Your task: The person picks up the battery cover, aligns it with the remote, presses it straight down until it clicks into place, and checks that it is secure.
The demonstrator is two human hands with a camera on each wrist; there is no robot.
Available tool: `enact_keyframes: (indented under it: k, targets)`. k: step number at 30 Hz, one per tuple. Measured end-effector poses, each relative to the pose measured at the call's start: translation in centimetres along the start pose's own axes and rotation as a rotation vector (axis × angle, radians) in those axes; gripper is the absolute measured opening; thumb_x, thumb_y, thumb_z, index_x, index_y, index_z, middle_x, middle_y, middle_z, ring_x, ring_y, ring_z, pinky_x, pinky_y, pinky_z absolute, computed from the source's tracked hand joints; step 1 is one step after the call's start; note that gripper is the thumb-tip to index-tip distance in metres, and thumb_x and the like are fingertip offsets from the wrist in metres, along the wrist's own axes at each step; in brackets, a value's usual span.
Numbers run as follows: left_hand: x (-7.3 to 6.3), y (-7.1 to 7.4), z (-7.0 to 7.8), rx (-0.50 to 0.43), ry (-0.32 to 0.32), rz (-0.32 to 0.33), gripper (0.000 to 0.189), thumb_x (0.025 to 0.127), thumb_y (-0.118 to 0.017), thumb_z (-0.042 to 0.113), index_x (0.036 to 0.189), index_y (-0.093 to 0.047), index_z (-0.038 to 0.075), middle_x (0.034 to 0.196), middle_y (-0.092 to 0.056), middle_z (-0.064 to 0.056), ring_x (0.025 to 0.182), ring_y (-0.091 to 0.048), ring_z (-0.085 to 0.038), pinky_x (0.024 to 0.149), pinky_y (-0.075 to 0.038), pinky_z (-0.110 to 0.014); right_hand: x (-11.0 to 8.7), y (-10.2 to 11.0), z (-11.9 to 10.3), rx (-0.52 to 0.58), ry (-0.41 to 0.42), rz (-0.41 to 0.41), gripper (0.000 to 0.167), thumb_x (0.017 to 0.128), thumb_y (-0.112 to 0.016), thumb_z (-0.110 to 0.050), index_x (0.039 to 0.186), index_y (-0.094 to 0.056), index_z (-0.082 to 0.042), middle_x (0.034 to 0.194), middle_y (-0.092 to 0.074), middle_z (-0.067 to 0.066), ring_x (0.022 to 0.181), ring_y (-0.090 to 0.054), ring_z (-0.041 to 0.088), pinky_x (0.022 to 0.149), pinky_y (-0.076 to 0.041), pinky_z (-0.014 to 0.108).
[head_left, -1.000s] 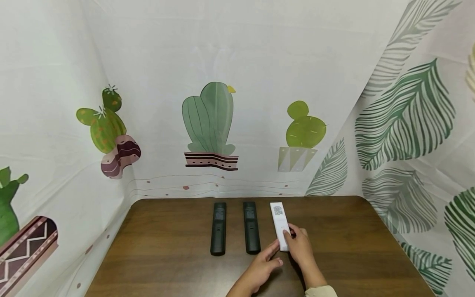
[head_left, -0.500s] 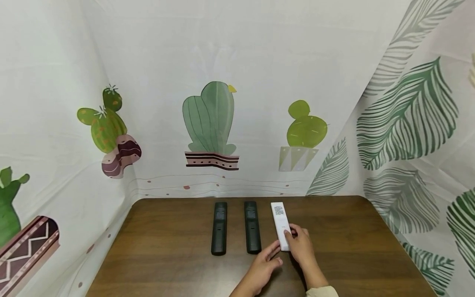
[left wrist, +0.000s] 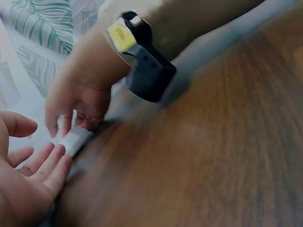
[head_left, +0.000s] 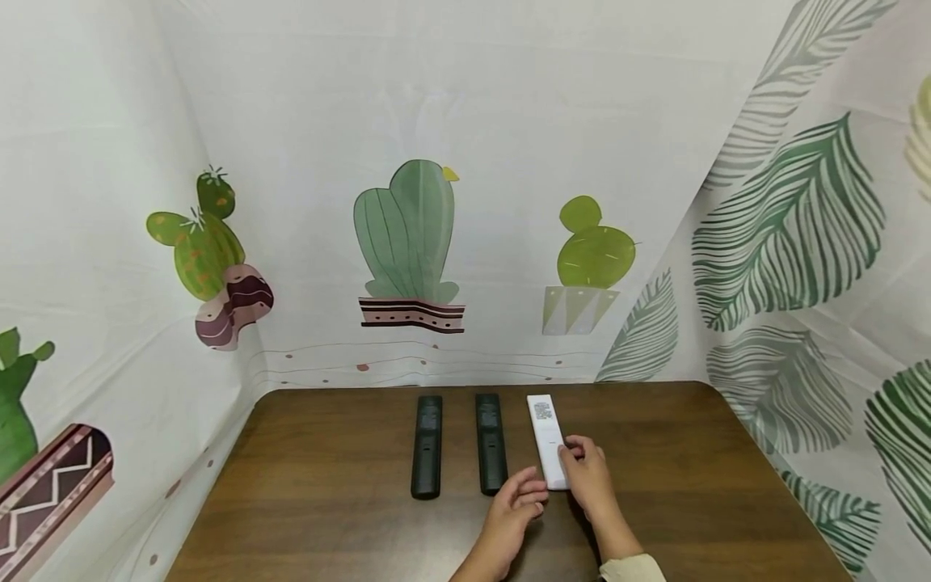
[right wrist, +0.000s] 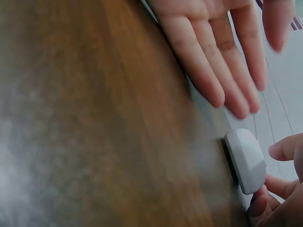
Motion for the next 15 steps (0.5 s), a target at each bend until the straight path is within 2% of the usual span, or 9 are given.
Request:
enact_keyframes:
  k: [5, 11, 15]
  targets:
    - [-0.5, 0.9, 1.4, -0.003, 0.014, 0.002, 0.063, 0.090, -0.056, -0.001, 0.151, -0.039, 0.000, 0.133, -0.060, -0.021, 0.114, -0.064, -0.023, 0.087, -0.054, -0.023, 0.1, 0.2, 0.0, 0.067, -0.021, 0.018, 0.033, 0.099, -0.058, -0.018, 0.126, -0.059, 0.001, 0.110, -0.054, 0.017, 0.096, -0.052, 0.022, 0.077, -0.043, 0.026]
    - [-0.8, 1.6, 3.8, 0.015, -0.039, 0.018, 0.061, 0.091, -0.056, -0.001, 0.150, -0.041, 0.002, 0.132, -0.060, -0.022, 0.118, -0.062, -0.027, 0.090, -0.053, -0.022, -0.4, 0.6, -1.1, 0.179, -0.006, 0.054, 0.025, 0.100, -0.057, -0.014, 0.119, -0.064, 0.002, 0.107, -0.062, 0.015, 0.090, -0.054, 0.011, 0.077, -0.044, 0.020]
    - [-0.9, 2.3, 5.2, 0.040, -0.074, 0.035, 0.058, 0.093, -0.057, 0.001, 0.149, -0.043, 0.006, 0.133, -0.060, -0.022, 0.119, -0.062, -0.025, 0.095, -0.051, -0.021, -0.8, 0.8, -2.2, 0.243, 0.025, 0.066, 0.022, 0.100, -0.059, -0.014, 0.114, -0.068, 0.000, 0.102, -0.066, 0.013, 0.083, -0.054, 0.005, 0.073, -0.045, 0.020]
Point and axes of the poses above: each hand's wrist, its own x-axis towards the middle knuckle, its own y-axis out of the back of the hand, z = x × y, the point moved 7 cm from there along x, towards the middle knuckle
